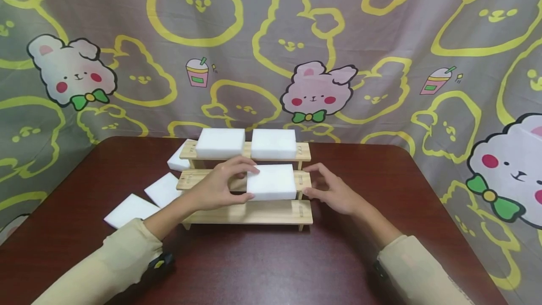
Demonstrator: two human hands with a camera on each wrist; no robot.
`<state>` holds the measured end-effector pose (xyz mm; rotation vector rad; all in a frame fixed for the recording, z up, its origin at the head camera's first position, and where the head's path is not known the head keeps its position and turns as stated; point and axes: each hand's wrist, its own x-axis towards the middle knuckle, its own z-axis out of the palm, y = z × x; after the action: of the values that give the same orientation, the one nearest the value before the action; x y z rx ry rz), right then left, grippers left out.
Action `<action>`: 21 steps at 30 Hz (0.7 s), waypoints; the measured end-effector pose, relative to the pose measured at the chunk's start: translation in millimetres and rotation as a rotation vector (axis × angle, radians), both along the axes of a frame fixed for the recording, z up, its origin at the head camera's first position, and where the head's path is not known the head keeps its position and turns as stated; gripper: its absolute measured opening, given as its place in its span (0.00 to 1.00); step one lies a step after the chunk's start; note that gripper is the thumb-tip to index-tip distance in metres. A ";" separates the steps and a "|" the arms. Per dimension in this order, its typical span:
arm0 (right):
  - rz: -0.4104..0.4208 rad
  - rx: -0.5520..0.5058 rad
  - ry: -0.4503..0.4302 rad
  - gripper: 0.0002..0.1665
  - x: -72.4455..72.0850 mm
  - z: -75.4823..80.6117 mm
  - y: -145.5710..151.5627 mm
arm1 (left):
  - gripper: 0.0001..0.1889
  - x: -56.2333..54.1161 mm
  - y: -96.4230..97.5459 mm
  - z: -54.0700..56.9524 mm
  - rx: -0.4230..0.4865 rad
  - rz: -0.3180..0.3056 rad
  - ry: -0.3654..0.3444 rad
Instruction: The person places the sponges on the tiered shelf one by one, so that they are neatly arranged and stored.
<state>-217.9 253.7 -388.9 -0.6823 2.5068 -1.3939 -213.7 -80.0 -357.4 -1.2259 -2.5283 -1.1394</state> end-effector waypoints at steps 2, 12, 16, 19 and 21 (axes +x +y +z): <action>-0.001 0.001 0.000 0.31 0.0 0.3 -0.3 | 0.24 0.1 -0.1 -0.2 -0.019 0.001 0.003; -0.001 0.003 0.005 0.31 0.0 -0.2 -0.5 | 0.27 5.1 -4.0 -1.1 -0.104 0.035 0.038; -0.004 0.002 0.001 0.31 0.5 -0.3 -0.6 | 0.28 9.2 -4.8 -1.4 -0.125 0.064 0.050; -0.006 0.004 -0.002 0.31 0.8 0.0 -0.6 | 0.27 9.9 -4.6 -2.3 -0.131 0.071 0.082; -0.007 0.005 -0.003 0.31 0.9 0.3 -0.6 | 0.27 10.0 -4.5 -2.4 -0.130 0.073 0.098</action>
<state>-216.9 253.1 -388.6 -0.6711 2.5121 -1.3893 -203.8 -84.5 -359.7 -1.1756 -2.5848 -0.8900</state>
